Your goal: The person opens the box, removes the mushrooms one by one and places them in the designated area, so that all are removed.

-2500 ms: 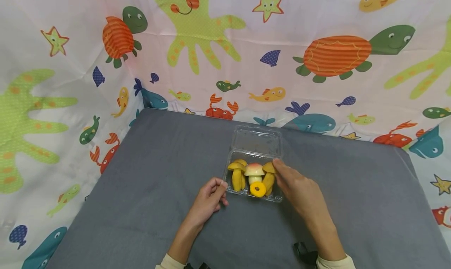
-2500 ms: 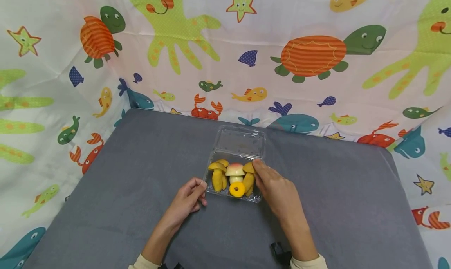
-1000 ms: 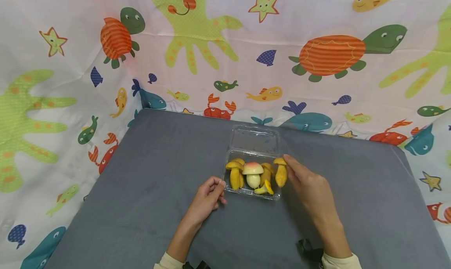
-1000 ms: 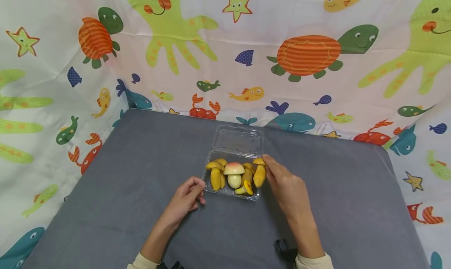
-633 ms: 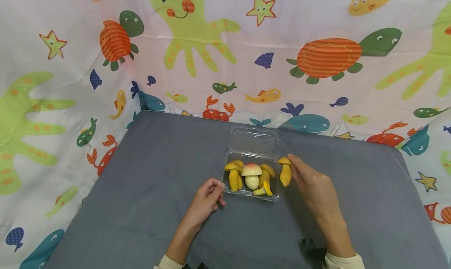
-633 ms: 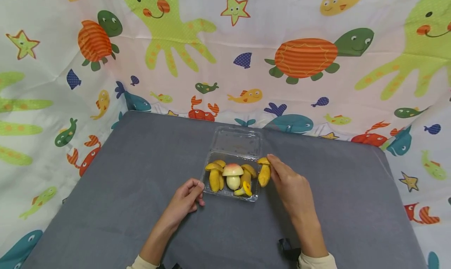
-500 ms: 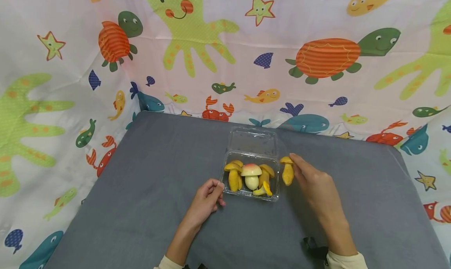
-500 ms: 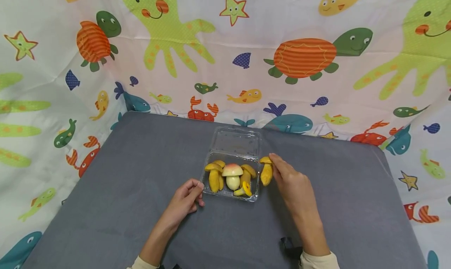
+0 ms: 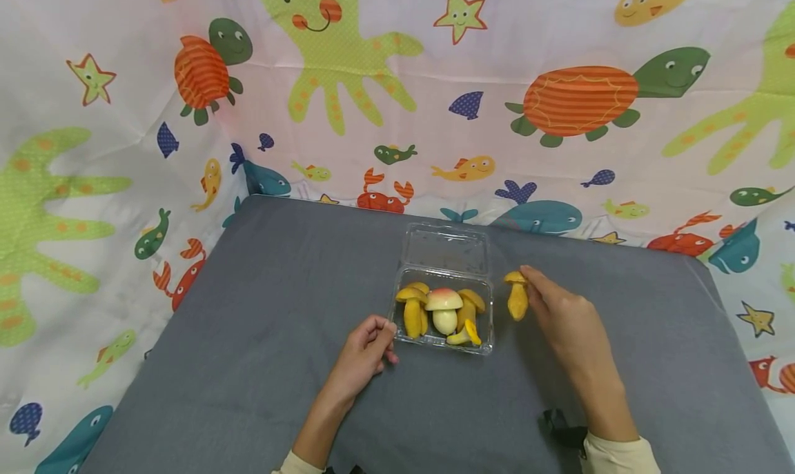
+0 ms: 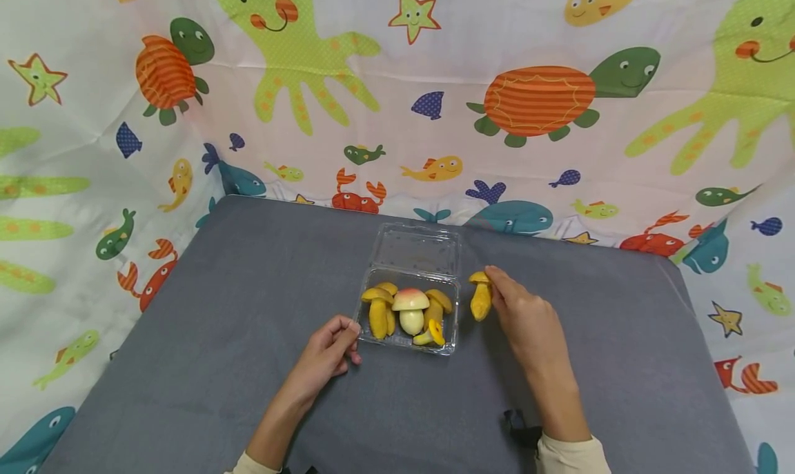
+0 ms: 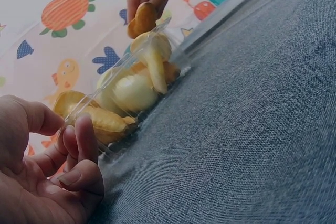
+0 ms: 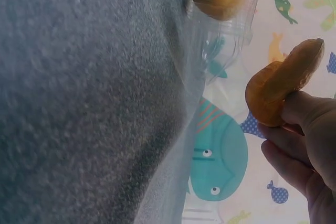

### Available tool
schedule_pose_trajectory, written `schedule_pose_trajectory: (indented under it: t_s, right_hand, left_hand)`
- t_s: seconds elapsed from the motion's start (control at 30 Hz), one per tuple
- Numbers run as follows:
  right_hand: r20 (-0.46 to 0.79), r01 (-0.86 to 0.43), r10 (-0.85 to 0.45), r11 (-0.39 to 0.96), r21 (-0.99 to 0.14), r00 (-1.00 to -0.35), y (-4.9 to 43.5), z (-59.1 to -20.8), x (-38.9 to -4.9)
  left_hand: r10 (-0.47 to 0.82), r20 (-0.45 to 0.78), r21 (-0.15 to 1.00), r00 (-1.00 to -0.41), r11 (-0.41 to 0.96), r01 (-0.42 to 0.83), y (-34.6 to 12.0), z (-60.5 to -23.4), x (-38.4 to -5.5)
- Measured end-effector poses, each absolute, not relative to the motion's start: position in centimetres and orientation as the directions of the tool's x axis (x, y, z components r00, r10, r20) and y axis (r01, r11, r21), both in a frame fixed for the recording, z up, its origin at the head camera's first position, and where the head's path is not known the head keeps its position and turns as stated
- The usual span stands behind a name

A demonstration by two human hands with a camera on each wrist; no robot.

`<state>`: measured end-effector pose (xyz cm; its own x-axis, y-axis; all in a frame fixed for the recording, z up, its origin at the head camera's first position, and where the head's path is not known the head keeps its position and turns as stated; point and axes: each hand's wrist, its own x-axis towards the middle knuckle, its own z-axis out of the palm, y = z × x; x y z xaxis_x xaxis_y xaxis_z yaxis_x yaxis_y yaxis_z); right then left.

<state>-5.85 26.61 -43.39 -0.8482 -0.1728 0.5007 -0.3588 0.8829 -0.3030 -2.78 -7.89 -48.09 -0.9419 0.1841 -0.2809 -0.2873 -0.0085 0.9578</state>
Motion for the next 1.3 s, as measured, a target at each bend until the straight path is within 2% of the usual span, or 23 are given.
schedule_pose_trajectory:
  t_s: [1.3]
  right_hand:
    - [0.404,-0.312,-0.177,0.902,-0.298,-0.897,28.1,-43.9,-8.5]
  left_hand:
    - [0.194,-0.286,0.956,-0.938,-0.009,-0.293,-7.9,-48.2,-2.8]
